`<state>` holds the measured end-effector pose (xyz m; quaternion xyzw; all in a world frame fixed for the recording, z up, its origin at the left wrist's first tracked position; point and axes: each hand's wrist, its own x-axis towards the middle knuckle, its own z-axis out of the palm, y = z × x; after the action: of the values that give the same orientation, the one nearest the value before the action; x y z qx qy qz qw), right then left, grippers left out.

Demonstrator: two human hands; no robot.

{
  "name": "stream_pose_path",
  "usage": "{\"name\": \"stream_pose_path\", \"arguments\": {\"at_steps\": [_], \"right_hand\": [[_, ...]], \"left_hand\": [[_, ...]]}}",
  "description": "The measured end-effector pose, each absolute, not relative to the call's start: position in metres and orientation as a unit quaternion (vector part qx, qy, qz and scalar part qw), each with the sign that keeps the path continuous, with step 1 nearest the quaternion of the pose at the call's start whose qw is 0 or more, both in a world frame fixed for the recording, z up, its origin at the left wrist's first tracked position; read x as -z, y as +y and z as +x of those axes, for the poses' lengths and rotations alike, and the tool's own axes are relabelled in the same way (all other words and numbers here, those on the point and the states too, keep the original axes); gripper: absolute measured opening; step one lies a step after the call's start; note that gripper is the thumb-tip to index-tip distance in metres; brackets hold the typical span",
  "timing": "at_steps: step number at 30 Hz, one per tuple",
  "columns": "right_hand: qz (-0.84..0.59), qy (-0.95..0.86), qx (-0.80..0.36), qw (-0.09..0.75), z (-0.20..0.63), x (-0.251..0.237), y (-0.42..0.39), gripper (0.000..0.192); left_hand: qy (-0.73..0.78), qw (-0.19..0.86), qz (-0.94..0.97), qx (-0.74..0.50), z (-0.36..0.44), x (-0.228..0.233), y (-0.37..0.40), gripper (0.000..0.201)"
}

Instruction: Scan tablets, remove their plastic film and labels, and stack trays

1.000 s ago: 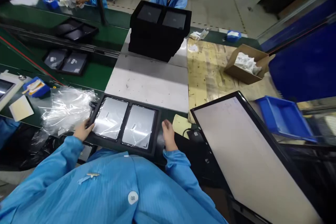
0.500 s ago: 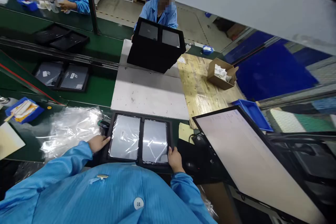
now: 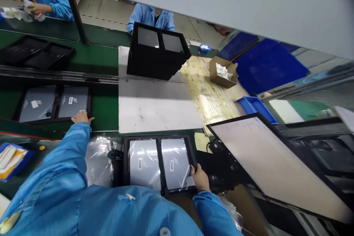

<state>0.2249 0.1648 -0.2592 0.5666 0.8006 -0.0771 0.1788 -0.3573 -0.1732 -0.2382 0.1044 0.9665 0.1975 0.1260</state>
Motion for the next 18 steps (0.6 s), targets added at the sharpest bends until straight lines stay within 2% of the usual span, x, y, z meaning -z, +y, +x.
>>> {"name": "stream_pose_path", "arguments": {"at_steps": [3,7,10,15,18], "right_hand": [[0.564,0.803,0.084,0.171,0.222,0.256,0.166,0.034],[0.569,0.803,0.087,0.155,0.216,0.248,0.164,0.035],[0.573,0.799,0.094,0.154,0.211,0.241,0.161,0.035],[0.579,0.795,0.103,0.152,0.206,0.234,0.158,0.034],[0.584,0.796,0.102,0.122,0.208,0.235,0.158,0.033]], "left_hand": [[0.962,0.097,0.074,-0.243,-0.357,0.232,-0.162,0.030],[0.942,0.075,0.115,-0.307,-0.334,0.208,-0.131,0.040],[0.909,0.103,0.166,-0.368,-0.288,0.203,-0.093,0.044],[0.852,0.212,0.242,-0.412,-0.215,0.225,-0.039,0.033],[0.867,0.197,0.181,-0.420,-0.207,0.234,-0.050,0.035]]}}
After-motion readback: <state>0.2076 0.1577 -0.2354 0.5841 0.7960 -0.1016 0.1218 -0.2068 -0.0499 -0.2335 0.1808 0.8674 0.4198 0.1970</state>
